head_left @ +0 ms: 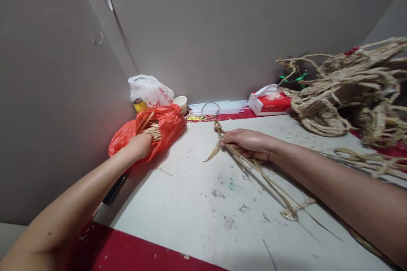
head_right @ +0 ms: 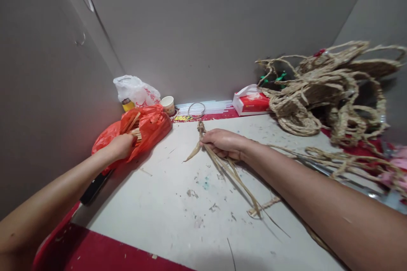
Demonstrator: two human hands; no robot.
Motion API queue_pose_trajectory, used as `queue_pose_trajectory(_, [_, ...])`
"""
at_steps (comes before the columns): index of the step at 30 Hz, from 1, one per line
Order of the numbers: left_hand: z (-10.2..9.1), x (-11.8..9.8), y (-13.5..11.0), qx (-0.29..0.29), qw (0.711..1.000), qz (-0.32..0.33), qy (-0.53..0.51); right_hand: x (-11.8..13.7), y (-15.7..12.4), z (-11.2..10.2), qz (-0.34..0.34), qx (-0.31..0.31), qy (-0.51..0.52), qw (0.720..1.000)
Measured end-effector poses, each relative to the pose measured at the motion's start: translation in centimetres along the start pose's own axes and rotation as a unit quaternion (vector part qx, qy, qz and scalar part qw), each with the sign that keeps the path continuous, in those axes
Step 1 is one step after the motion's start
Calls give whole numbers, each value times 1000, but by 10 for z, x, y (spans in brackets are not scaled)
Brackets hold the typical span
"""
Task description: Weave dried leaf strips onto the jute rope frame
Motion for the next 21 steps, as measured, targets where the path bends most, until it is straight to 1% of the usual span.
queue_pose_trajectory(4, [-8, -3, 10, -47, 997, 4, 67, 0, -1, 0, 10, 2, 5, 1000])
queue_pose_trajectory(6, [-8, -3, 18, -32, 995, 20, 94, 0, -1, 0, 8, 3, 11, 1000])
queue_pose_trajectory(9, [2, 3, 28, 9, 995, 28, 94, 0, -1, 0, 3, -2, 13, 1000])
queue_pose_trajectory(10, [5, 6, 31, 12, 995, 22, 94, 0, -1, -1, 4, -2, 11, 1000])
queue_pose_trajectory(12, [9, 14, 37, 0, 995, 5, 102, -1, 0, -1, 6, -1, 7, 1000])
queue_pose_trajectory(14, [10, 21, 42, -12, 994, -9, 111, -1, 0, -1, 7, -1, 4, 1000])
queue_pose_trajectory(16, [11, 26, 47, -11, 994, -11, 112, 0, 0, 0, 4, 0, 1, 1000])
queue_pose_trajectory(21, [14, 22, 66, 7, 996, 2, 91, 0, 0, 1, 7, -2, -2, 1000])
Point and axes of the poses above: each hand's wrist, its own y-axis towards the middle knuckle, its own z-axis out of the palm, x = y × z, the point moved 5 cm from there along y, towards the middle knuckle, and after that the axes turned 5 degrees about -y, right-handed, at the moved point
